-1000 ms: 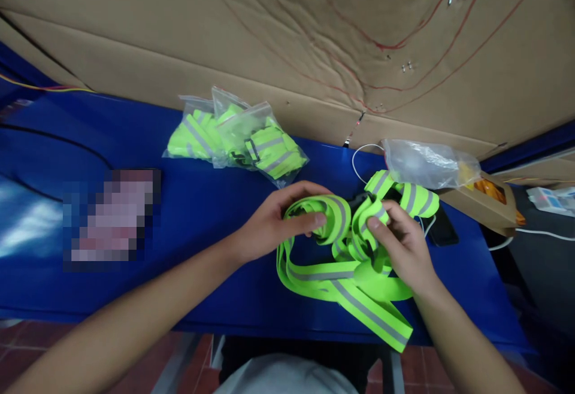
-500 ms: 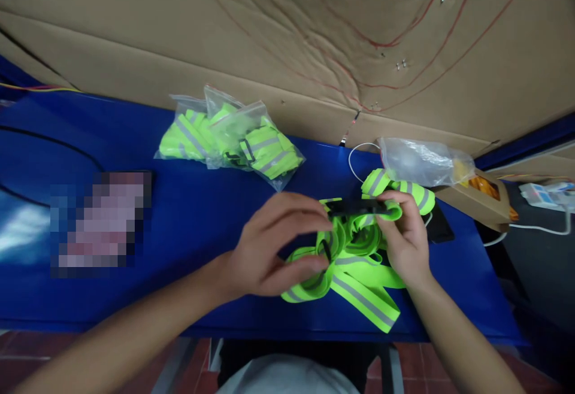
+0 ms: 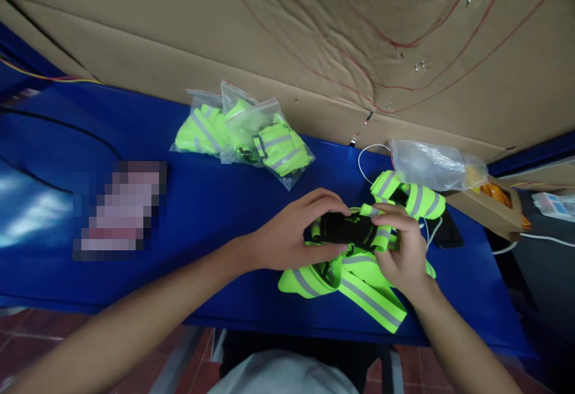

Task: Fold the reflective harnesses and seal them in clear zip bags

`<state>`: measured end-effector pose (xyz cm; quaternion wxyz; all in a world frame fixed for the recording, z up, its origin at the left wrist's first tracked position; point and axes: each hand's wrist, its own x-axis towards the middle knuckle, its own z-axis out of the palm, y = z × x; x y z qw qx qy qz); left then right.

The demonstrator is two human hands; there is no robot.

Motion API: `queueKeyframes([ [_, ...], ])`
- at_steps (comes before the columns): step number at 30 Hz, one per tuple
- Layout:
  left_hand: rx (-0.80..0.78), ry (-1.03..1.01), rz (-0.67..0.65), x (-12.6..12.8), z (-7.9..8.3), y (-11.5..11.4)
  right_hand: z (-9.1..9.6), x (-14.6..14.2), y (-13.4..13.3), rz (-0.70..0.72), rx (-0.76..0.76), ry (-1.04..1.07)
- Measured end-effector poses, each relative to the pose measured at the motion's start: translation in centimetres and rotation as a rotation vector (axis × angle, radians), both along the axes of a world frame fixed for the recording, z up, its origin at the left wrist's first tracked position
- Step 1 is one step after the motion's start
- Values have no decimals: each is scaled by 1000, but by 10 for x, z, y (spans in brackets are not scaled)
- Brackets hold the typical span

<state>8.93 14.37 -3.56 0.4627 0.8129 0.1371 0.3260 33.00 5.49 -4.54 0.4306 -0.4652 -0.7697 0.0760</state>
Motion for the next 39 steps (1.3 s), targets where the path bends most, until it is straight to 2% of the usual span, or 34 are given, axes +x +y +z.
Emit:
queueKeyframes([
  [4,-106,5,-43,4,-2,-1,5,-4,1,-5,77,-170],
  [9,-174,35,-57,4,-3,-1,5,-4,1,-30,94,-189],
  [19,-213,22,-58,4,-9,4,7,-7,0,-90,6,-249],
  [23,-193,32,9,6,-15,5,4,-13,0,-151,-41,-354],
  [28,-201,55,27,8,-18,3,-2,-14,-1,-135,-66,-412],
  [39,-219,133,16,8,-17,2,-2,-14,-1,-127,-85,-430],
])
